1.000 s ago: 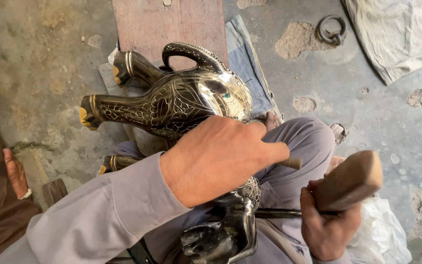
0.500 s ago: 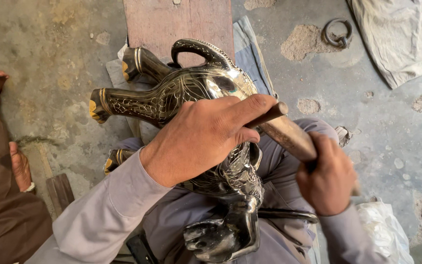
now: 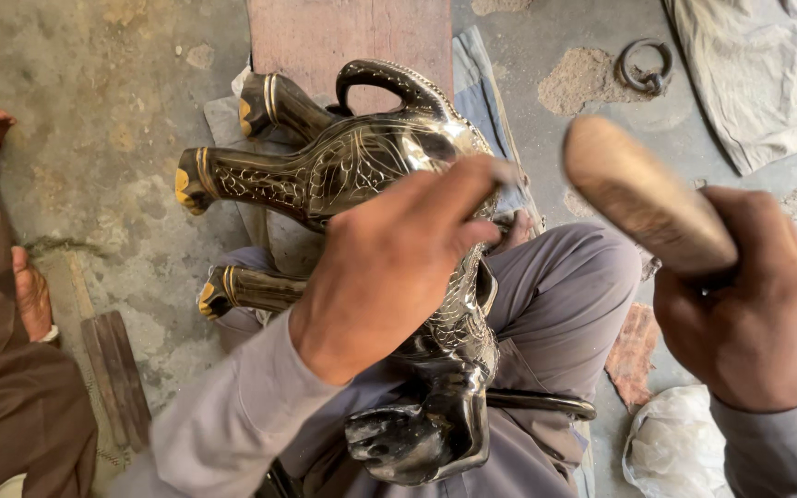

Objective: The person sits cross-legged on the floor holding a decorated metal camel figurine on their lap and engraves/chases ornamental patterns into its surface. They position a small punch or chisel against the metal with one hand and strike it with a wooden mallet held in the other hand, repositioning the tool repeatedly across different areas of the figurine's body and legs.

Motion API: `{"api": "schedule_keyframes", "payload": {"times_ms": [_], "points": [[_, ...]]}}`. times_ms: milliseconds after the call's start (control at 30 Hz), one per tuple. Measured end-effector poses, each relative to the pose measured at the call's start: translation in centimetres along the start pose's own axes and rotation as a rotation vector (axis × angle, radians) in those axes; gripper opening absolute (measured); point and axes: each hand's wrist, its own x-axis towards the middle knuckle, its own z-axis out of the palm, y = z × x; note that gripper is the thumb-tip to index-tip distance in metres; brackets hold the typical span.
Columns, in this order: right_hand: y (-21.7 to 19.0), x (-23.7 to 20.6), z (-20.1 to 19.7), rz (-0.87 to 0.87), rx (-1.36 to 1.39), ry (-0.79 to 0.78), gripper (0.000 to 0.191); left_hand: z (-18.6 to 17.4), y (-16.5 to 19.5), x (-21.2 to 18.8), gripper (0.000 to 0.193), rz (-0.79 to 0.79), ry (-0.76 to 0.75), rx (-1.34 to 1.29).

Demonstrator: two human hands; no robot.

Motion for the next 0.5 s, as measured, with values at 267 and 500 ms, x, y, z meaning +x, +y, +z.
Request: {"api": "schedule_keyframes", "payload": {"times_ms": [267, 500], "points": [[-0.8, 4.5, 0.7, -0.317, -0.537, -0.081, 0.038, 2.1, 0.1, -5.3, 0.034, -0.424, 0.356, -0.288], [-3.7, 9.6, -2.7, -0.425, -0.495, -0.192, 0.053, 3.5, 0.1, -6.0, 0.030, -0.407, 0.388, -0.220]]}}
